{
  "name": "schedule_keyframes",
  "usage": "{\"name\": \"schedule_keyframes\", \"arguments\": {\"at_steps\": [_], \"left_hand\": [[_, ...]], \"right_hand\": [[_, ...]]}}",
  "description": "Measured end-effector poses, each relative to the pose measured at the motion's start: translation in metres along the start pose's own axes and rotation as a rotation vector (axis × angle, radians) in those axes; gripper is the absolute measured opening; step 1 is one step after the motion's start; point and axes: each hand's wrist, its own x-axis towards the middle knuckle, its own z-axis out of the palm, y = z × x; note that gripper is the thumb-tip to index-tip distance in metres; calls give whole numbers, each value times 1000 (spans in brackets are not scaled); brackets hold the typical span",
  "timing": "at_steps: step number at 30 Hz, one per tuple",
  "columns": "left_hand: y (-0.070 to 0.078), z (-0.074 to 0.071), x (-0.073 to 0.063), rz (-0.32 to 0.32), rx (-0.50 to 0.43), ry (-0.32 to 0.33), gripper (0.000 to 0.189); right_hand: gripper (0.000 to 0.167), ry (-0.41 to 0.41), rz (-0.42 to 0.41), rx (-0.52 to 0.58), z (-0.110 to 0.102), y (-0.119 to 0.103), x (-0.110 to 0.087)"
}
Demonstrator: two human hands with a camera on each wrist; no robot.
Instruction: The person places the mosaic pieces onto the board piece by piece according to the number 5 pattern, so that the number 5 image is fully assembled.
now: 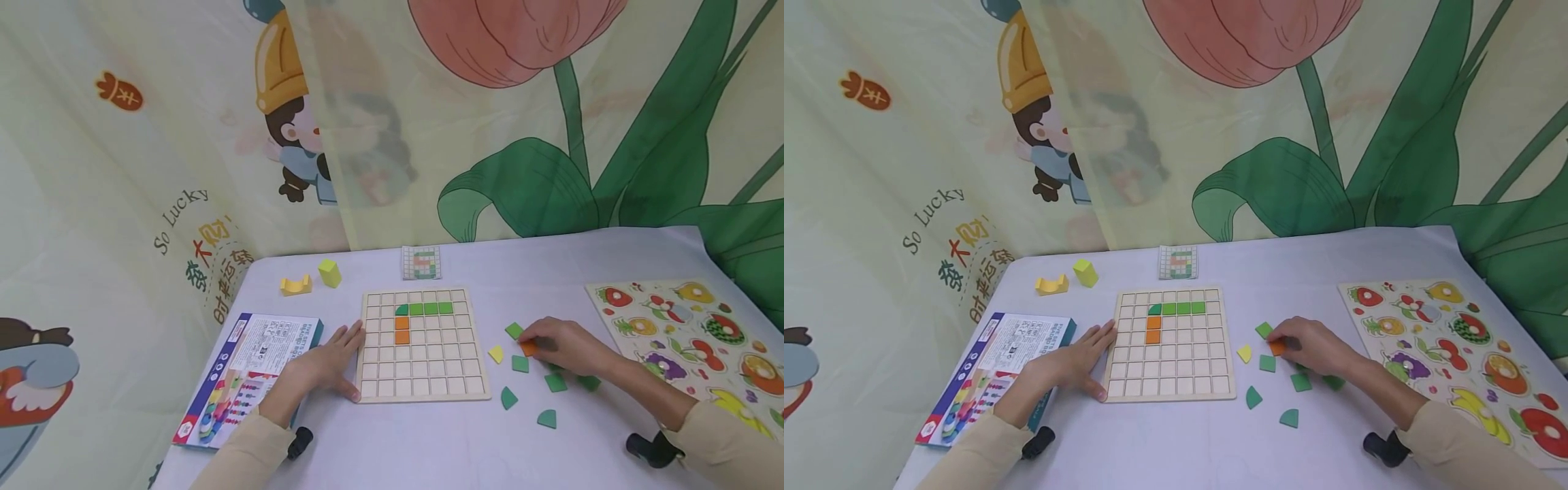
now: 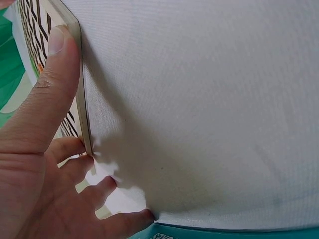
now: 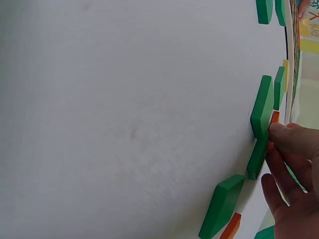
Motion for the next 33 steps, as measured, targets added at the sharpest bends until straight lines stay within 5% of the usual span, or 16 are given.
{"name": "schedule_keyframes", "arguments": {"at_steps": [12,24,33], "left_hand": [[-1,-1,-2,-6,8,-3,114],[-3,0,2,-5,16,-8,114],[-1,-1,1,0,26,-4,114]], "right_hand": [[33,1,-20,68,1,-35,31],[32,-28,-148,135,35,-103,91],[31,-39,-208,91,55,-130,109]]}}
